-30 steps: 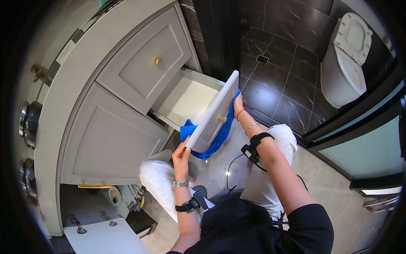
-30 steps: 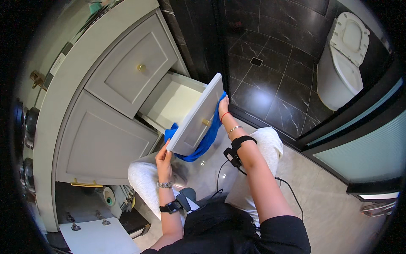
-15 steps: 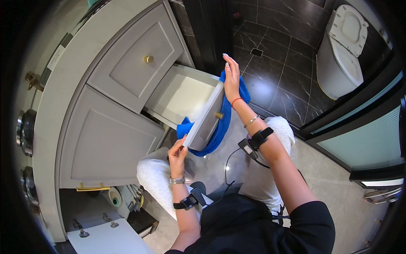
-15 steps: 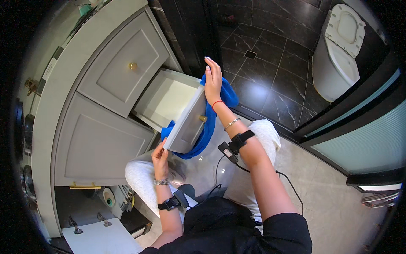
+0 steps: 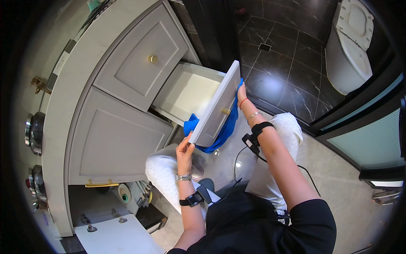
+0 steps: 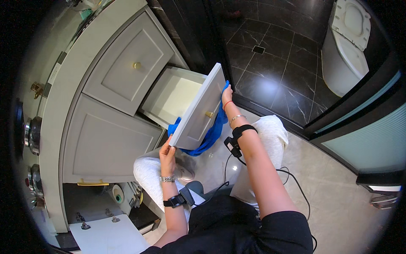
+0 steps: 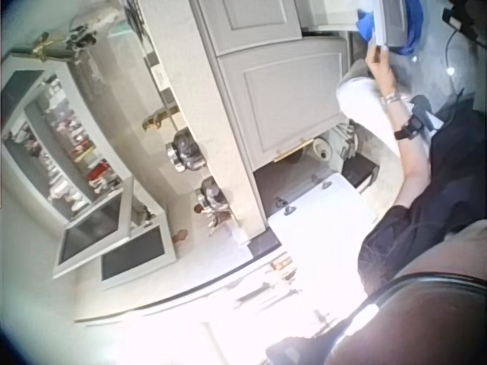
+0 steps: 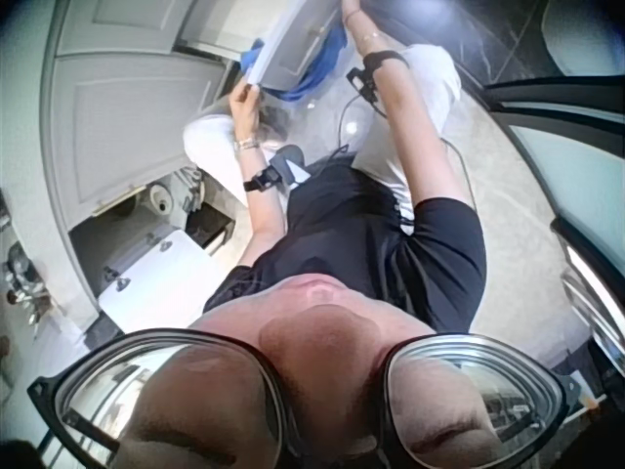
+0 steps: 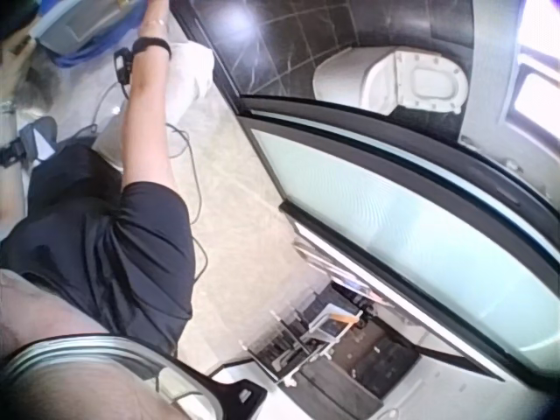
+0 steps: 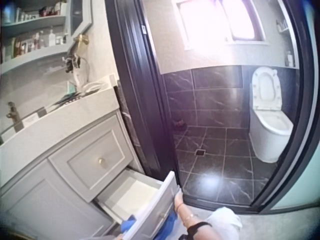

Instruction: Cleaning the edge of a bathroom drawer with a blue cloth.

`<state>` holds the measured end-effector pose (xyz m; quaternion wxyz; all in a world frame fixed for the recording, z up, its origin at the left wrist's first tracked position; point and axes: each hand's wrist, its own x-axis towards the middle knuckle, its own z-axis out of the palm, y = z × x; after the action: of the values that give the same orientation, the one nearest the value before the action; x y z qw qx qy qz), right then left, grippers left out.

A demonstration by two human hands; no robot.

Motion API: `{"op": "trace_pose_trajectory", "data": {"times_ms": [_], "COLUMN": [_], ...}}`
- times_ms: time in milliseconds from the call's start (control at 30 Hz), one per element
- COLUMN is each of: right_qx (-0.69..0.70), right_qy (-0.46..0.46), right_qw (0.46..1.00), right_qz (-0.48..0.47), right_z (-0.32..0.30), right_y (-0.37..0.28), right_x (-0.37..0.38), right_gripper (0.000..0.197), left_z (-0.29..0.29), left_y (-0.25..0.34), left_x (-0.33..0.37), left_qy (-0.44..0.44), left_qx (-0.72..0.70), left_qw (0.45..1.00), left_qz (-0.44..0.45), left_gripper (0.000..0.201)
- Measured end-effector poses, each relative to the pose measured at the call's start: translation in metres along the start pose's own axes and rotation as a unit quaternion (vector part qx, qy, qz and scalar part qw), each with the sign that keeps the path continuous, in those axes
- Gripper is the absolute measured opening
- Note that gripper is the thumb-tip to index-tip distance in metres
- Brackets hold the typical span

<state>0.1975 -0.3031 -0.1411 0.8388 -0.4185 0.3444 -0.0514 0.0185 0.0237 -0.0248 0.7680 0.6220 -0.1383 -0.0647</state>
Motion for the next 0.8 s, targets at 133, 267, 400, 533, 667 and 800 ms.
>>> {"op": "trace_pose_trajectory", "data": {"times_ms": [133,267,400,533,667,800], "right_qx": [-0.063,-0.078,-0.047,-0.031,0.016,0.012], "right_qy": [0.086,0.059,-0.045,-0.146,-0.215,-0.201], "right_qw": [0.987,0.984,0.989,0.977,0.960,0.959], "right_qz": [0.121,0.148,0.136,0.152,0.179,0.198], "right_z": [0.012,0.016,-0.002,0.006,0.034,0.015], "right_y": [0.010,0.038,0.075,0.083,0.065,0.109], "right_x": [-0.001,-0.009,-0.018,-0.079,-0.167,-0.147], "right_gripper": [0.088,0.088,0.087,0.085,0.083,0.084], "left_z": [-0.008,-0.018,0.000,-0.006,-0.023,-0.006], "left_y": [-0.007,-0.014,-0.018,-0.021,-0.010,-0.017], "left_x": [-0.003,-0.004,0.005,0.005,-0.005,0.002], "left_qy": [0.016,0.032,0.040,0.056,0.072,0.044], "left_qx": [-0.006,-0.025,-0.054,-0.049,-0.031,-0.045], "left_qw": [1.000,0.999,0.998,0.997,0.997,0.998], "left_qz": [0.010,0.005,-0.001,-0.003,0.015,0.005], "left_gripper": [0.041,0.043,0.047,0.045,0.046,0.041]}}
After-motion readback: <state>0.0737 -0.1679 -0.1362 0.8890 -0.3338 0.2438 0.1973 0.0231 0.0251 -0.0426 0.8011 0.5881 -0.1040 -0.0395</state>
